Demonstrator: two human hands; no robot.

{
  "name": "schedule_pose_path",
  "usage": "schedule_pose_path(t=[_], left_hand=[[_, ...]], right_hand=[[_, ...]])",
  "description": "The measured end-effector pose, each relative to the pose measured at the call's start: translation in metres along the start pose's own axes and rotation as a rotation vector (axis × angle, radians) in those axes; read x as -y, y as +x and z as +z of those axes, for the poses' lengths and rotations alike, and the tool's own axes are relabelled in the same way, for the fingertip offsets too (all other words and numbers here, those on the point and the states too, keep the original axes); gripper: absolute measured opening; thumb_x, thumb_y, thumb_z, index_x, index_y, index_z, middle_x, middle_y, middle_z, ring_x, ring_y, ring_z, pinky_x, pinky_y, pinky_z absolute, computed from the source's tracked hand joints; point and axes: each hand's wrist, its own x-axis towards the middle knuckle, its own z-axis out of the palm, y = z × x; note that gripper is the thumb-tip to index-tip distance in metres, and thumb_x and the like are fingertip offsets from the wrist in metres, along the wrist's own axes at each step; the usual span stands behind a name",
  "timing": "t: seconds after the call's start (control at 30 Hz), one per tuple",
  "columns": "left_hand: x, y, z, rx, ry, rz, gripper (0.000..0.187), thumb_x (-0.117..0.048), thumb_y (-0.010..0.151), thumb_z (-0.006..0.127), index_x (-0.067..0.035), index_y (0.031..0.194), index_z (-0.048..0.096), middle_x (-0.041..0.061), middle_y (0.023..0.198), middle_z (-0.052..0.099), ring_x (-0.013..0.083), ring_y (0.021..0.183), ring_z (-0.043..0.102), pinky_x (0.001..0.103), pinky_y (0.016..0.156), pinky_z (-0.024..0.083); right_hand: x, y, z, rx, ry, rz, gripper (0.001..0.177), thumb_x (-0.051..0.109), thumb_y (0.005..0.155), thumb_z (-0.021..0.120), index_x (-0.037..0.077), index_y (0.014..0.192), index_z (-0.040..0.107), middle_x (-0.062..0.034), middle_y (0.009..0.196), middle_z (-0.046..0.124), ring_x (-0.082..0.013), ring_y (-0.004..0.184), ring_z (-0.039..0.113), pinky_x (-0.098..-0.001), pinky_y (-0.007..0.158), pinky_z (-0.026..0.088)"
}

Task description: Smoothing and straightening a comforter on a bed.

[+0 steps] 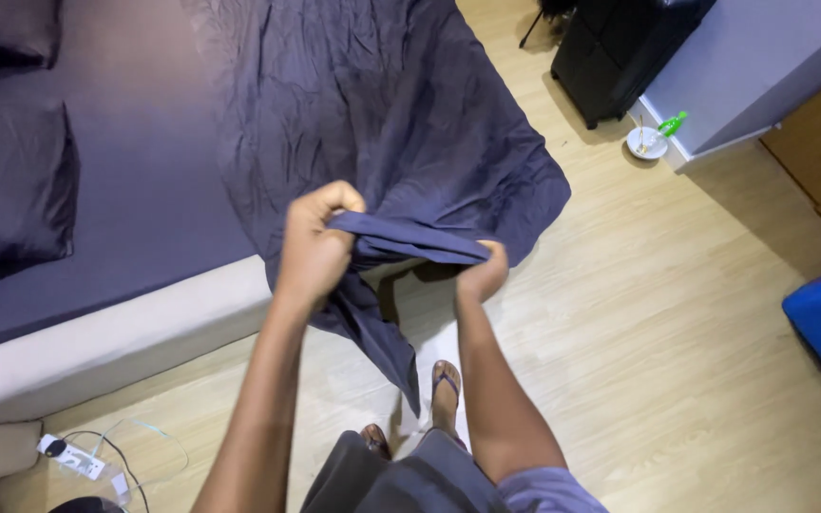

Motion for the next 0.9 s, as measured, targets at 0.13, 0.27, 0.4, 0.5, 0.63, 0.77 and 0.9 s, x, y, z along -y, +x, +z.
schedule_pose_path(t=[0.13, 0.27, 0.4, 0.5, 0.63, 0.77, 0.9], left_hand=[[-0.016, 0.000, -0.027, -0.019, -0.001, 0.009, 0.023, 0.015, 0.078, 0.049, -0.006, 0.078, 0.058, -0.008, 0.071, 0.051, 0.0018, 0.068, 0.044, 0.022, 0.058, 0.032], [-0.014, 0.003, -0.045, -0.087, -0.038, -0.172, 0.024, 0.015, 0.080, 0.049, -0.007, 0.077, 0.060, -0.006, 0.070, 0.053, 0.0033, 0.064, 0.043, 0.023, 0.056, 0.029], [0.026, 0.015, -0.086, -0.173, 0.046, -0.265, 0.026, 0.013, 0.080, 0.046, -0.005, 0.085, 0.065, -0.002, 0.075, 0.059, 0.0076, 0.066, 0.047, 0.025, 0.058, 0.034], [0.022, 0.024, -0.085, -0.118, 0.358, -0.257, 0.022, 0.003, 0.084, 0.060, -0.003, 0.104, 0.065, 0.006, 0.092, 0.066, 0.0175, 0.084, 0.058, 0.031, 0.073, 0.044], [-0.006, 0.026, 0.000, 0.125, 0.494, -0.146, 0.071, -0.007, 0.071, 0.077, -0.011, 0.137, 0.052, 0.017, 0.136, 0.061, 0.0321, 0.124, 0.062, 0.040, 0.099, 0.051], [0.048, 0.026, 0.082, 0.106, 0.645, 0.211, 0.097, -0.015, 0.061, 0.087, 0.002, 0.144, 0.040, 0.030, 0.131, 0.058, 0.0468, 0.119, 0.057, 0.048, 0.098, 0.047], [0.070, 0.032, 0.095, -0.076, 0.322, -0.023, 0.024, -0.002, 0.085, 0.066, -0.005, 0.109, 0.065, 0.019, 0.096, 0.072, 0.0342, 0.097, 0.075, 0.037, 0.073, 0.054]], right_hand=[[-0.038, 0.080, -0.044, -0.332, 0.399, 0.237, 0.011, 0.004, 0.083, 0.063, 0.004, 0.082, 0.074, -0.0104, 0.091, 0.072, -0.0235, 0.081, 0.069, -0.0362, 0.076, 0.059], [0.034, 0.097, -0.087, -0.390, 0.624, 0.266, 0.014, 0.000, 0.090, 0.058, 0.004, 0.100, 0.068, -0.0102, 0.098, 0.071, -0.0228, 0.082, 0.070, -0.0396, 0.072, 0.065], [0.113, 0.084, -0.103, -0.130, 0.599, -0.067, 0.011, 0.001, 0.098, 0.059, 0.000, 0.106, 0.066, -0.0090, 0.101, 0.071, -0.0191, 0.088, 0.070, -0.0350, 0.078, 0.062], [0.181, 0.068, -0.085, 0.098, 0.428, -0.228, 0.014, 0.001, 0.101, 0.055, -0.002, 0.108, 0.068, -0.0057, 0.100, 0.071, -0.0147, 0.091, 0.067, -0.0283, 0.084, 0.057], [0.219, 0.041, -0.041, 0.284, 0.165, -0.529, 0.020, -0.006, 0.096, 0.051, -0.005, 0.108, 0.067, -0.0052, 0.098, 0.065, -0.0132, 0.090, 0.059, -0.0278, 0.082, 0.050], [0.247, -0.023, -0.010, 0.690, 0.126, -0.611, 0.006, -0.004, 0.089, 0.054, -0.002, 0.089, 0.060, -0.0078, 0.079, 0.056, -0.0110, 0.077, 0.054, -0.0302, 0.071, 0.048], [0.225, -0.037, -0.019, 0.783, -0.078, -0.513, 0.013, 0.004, 0.086, 0.068, -0.001, 0.082, 0.057, -0.0087, 0.067, 0.052, -0.0099, 0.065, 0.051, -0.0298, 0.061, 0.044]])
